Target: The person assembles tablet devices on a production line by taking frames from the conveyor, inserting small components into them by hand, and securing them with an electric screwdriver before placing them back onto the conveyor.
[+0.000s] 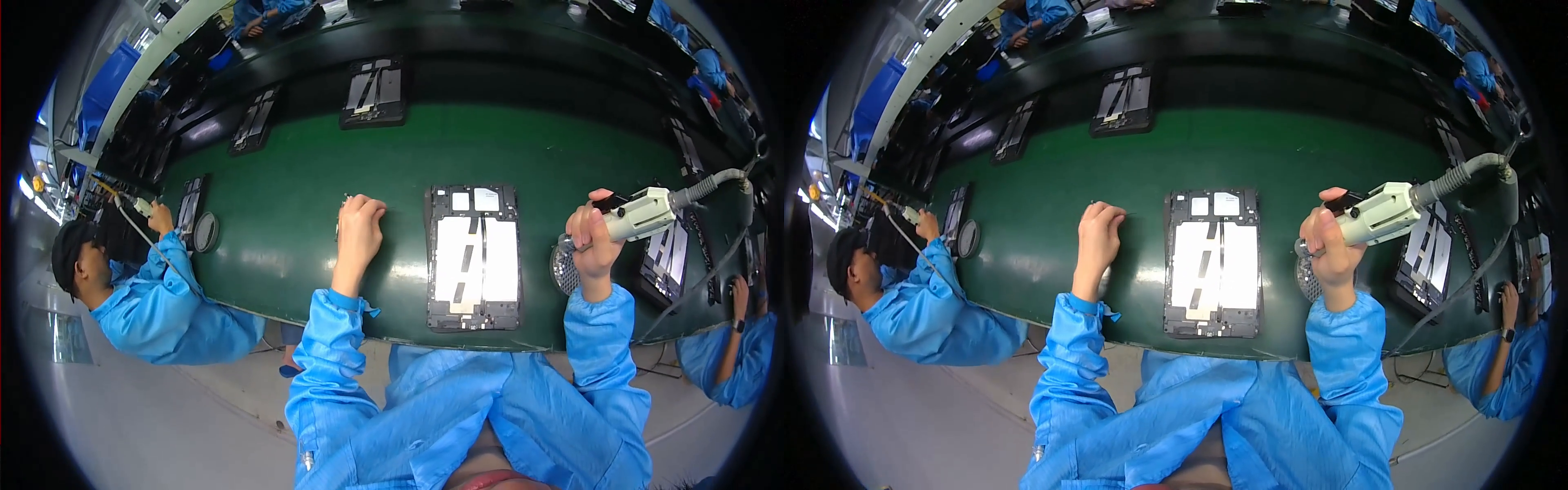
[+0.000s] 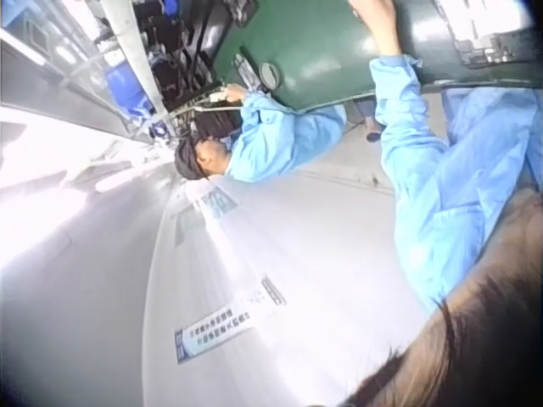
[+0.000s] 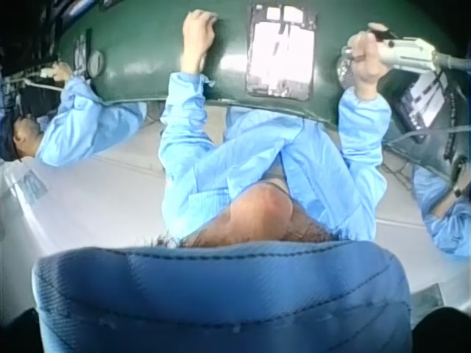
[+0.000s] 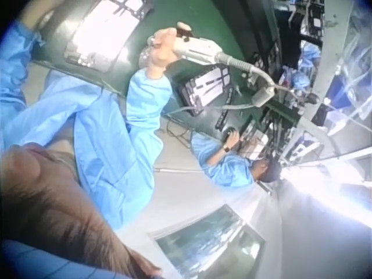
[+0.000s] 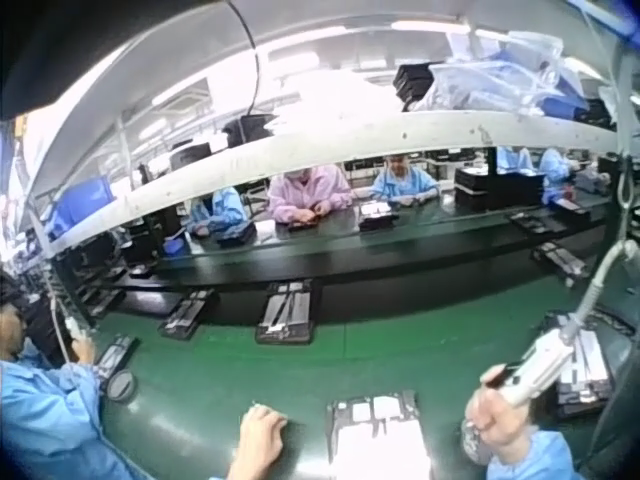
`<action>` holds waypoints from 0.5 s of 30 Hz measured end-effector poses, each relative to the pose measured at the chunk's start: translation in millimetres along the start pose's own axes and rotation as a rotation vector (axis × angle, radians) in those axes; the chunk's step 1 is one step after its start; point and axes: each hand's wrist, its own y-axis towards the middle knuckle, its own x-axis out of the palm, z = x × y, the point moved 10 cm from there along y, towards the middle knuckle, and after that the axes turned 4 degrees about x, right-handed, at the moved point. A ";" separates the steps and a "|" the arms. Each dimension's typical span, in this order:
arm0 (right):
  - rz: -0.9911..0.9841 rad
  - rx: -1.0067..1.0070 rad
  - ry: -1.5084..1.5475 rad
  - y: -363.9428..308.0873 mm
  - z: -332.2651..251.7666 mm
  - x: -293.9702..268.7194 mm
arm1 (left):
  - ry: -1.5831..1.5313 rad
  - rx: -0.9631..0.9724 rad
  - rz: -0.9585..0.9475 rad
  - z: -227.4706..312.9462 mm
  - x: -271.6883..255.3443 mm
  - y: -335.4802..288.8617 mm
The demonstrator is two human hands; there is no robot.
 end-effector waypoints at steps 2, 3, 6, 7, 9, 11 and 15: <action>-0.003 0.000 0.001 1.8 1.3 5.7 | -0.448 -0.163 -0.004 5.3 6.0 12.7; 0.003 0.013 0.018 4.0 2.8 10.2 | -0.557 -0.156 0.026 8.8 13.4 21.0; 0.019 0.052 0.039 9.1 9.3 24.5 | -0.678 -0.282 -0.113 11.5 48.2 42.5; 0.001 0.045 0.046 10.1 11.1 29.3 | -0.682 -0.281 -0.112 10.2 53.6 47.5; -0.024 0.029 0.038 11.6 13.0 36.5 | -0.631 -0.245 -0.181 13.2 65.8 55.3; -0.038 0.021 0.038 13.3 14.1 38.9 | -0.631 -0.239 -0.202 15.3 69.9 57.6; -0.055 0.014 0.043 16.5 18.2 44.7 | -0.579 -0.152 -0.208 23.9 73.9 62.6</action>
